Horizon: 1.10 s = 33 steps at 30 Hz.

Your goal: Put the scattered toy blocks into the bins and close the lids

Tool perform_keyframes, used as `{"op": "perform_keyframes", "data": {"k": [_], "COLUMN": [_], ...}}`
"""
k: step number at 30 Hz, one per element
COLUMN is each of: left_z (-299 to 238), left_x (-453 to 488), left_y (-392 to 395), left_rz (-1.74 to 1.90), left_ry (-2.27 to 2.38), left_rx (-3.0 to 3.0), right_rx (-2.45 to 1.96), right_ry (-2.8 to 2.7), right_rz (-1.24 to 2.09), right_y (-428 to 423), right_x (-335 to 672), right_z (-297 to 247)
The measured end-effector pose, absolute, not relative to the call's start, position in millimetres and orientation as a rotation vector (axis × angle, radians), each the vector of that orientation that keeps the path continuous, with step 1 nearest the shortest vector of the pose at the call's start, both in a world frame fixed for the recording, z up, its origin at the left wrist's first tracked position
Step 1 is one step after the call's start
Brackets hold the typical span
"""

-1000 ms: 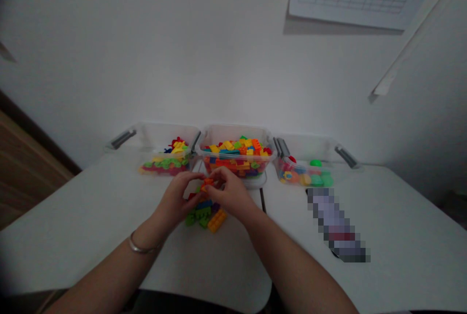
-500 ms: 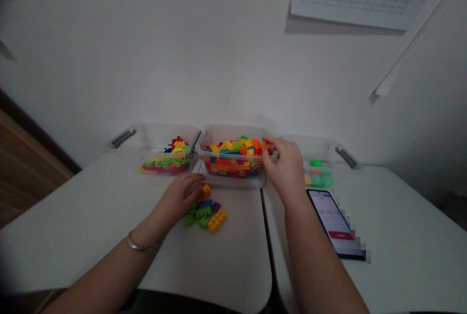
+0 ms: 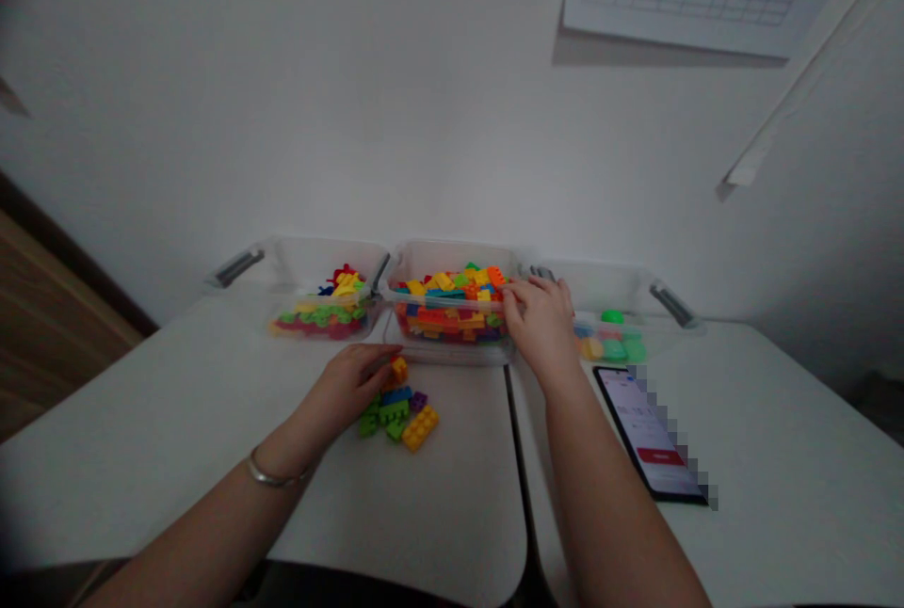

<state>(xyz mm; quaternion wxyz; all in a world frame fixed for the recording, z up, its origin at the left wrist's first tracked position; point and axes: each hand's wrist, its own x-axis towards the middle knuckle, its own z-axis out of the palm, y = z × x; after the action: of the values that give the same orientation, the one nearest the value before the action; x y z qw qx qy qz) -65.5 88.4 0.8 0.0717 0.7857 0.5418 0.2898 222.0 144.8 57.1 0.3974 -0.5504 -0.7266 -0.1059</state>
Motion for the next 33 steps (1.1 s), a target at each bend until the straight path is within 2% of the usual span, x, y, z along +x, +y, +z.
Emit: {"op": "perform_keyframes", "data": {"k": [12, 21, 27, 33], "left_z": [-3.4, -0.5, 6.4, 9.6], "left_x": [-64.3, -63.3, -62.0, -61.5], "left_y": [90.7, 90.8, 85.9, 87.2], "left_rz": [0.912, 0.942, 1.273, 1.348], "left_ry": [1.44, 1.469, 1.464, 1.263], "left_rx": [2.403, 2.389, 1.913, 1.467], "right_rx": [-1.376, -1.061, -0.894, -0.907], "right_ry": [-1.933, -1.892, -2.039, -2.215], "right_rz": [-0.267, -0.271, 0.015, 0.194], "right_y": [142.5, 110.2, 90.8, 84.6], "right_x": [219.0, 197.7, 165.3, 133.1], "right_z": [58.1, 87.5, 83.8, 54.2]}}
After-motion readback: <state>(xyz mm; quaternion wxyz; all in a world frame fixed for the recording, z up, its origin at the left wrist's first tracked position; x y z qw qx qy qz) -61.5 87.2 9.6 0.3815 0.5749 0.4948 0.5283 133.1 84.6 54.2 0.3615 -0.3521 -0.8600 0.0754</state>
